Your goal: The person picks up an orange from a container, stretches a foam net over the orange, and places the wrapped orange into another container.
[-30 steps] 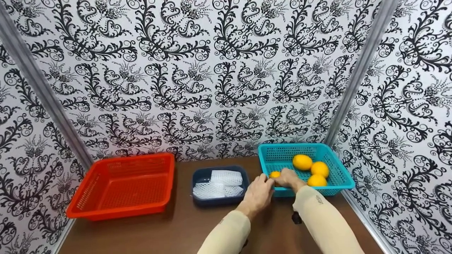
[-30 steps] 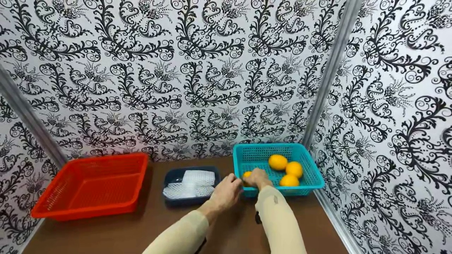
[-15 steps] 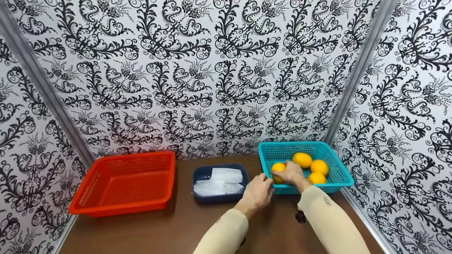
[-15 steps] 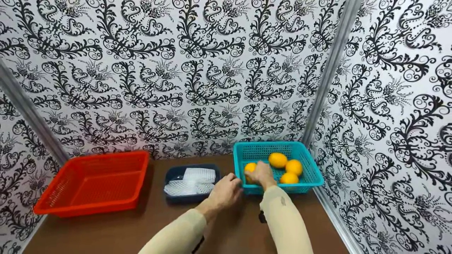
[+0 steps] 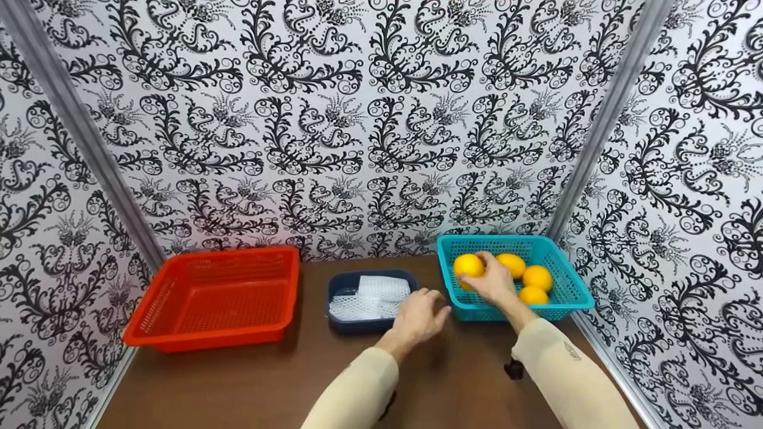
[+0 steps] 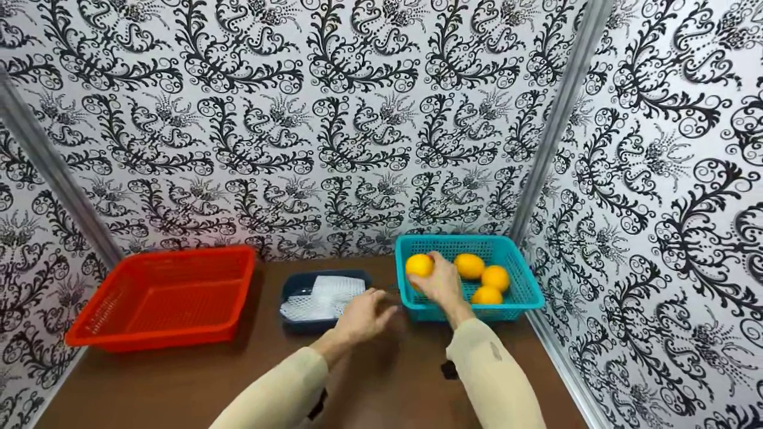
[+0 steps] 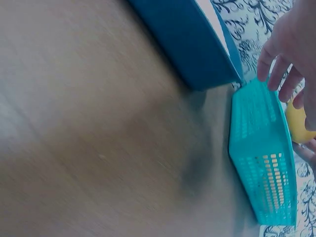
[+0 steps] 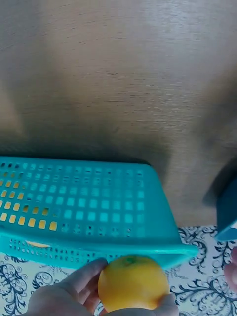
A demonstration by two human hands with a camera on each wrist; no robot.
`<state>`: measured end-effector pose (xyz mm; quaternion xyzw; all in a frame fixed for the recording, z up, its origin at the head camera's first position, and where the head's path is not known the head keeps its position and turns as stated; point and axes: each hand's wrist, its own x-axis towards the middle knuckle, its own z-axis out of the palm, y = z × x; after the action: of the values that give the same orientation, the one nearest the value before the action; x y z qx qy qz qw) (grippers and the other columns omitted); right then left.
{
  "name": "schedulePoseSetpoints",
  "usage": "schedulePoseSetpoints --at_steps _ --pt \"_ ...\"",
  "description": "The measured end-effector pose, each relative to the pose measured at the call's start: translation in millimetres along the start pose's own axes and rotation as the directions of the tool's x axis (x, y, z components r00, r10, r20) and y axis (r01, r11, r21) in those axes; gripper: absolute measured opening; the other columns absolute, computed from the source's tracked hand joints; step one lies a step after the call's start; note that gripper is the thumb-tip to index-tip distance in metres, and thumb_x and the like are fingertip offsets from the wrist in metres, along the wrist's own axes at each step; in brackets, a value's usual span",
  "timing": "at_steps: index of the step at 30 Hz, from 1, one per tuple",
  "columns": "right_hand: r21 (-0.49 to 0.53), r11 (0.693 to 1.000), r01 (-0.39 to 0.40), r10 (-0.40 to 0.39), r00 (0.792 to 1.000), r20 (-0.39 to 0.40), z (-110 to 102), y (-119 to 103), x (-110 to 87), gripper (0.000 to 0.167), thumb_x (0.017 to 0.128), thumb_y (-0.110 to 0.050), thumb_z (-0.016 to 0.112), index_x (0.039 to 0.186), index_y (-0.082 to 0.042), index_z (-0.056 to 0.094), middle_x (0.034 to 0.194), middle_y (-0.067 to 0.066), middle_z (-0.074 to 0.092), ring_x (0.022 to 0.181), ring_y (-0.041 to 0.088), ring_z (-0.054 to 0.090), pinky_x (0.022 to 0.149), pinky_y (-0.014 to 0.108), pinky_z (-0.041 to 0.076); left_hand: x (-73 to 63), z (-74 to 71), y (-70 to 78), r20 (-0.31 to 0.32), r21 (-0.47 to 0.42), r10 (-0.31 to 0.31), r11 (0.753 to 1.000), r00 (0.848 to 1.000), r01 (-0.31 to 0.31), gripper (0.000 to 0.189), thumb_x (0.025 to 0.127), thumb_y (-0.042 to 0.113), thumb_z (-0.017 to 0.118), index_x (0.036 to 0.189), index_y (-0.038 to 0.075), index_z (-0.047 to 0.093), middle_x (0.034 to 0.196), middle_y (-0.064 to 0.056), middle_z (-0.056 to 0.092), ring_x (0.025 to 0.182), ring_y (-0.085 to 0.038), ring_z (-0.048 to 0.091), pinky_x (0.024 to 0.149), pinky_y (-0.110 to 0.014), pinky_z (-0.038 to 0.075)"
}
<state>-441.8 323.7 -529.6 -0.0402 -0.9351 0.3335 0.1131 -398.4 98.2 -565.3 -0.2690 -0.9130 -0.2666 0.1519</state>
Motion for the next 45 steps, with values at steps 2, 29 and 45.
schedulePoseSetpoints --at_steps 2,29,45 --pt "0.037 0.999 0.035 -0.034 0.999 -0.026 -0.2 -4.0 -2.7 0.076 0.094 -0.038 0.089 0.155 -0.005 0.057 0.153 0.026 0.067 0.13 0.045 0.066 0.115 0.061 0.055 -3.2 -5.1 -7.7 0.021 -0.064 -0.049 0.997 0.999 0.05 0.031 0.104 0.04 0.075 0.118 0.012 0.079 0.11 -0.008 0.079 0.099 -0.03 0.076 0.091 -0.043 0.064" --pt "0.494 0.801 0.339 -0.366 0.93 -0.044 52.5 -59.7 -101.4 0.072 0.079 -0.01 0.101 0.143 -0.004 0.069 0.137 0.016 0.079 0.121 0.026 0.076 0.102 0.02 0.061 -58.6 -63.8 -43.6 -0.013 -0.662 -0.222 0.733 0.975 0.158 0.061 0.095 0.034 0.087 0.144 0.002 0.07 0.141 -0.021 0.076 0.131 -0.043 0.072 0.114 -0.059 0.06" --pt "0.677 0.62 0.397 -0.587 0.807 0.065 95.0 -60.6 -141.3 0.067 0.085 -0.005 0.094 0.143 0.008 0.064 0.133 0.036 0.075 0.105 0.015 0.081 0.093 0.027 0.067 -129.2 -66.1 -61.9 0.071 -0.797 -0.2 0.578 0.977 0.176 0.06 0.091 0.019 0.09 0.144 0.001 0.069 0.136 -0.021 0.076 0.118 -0.022 0.075 0.104 -0.025 0.061"
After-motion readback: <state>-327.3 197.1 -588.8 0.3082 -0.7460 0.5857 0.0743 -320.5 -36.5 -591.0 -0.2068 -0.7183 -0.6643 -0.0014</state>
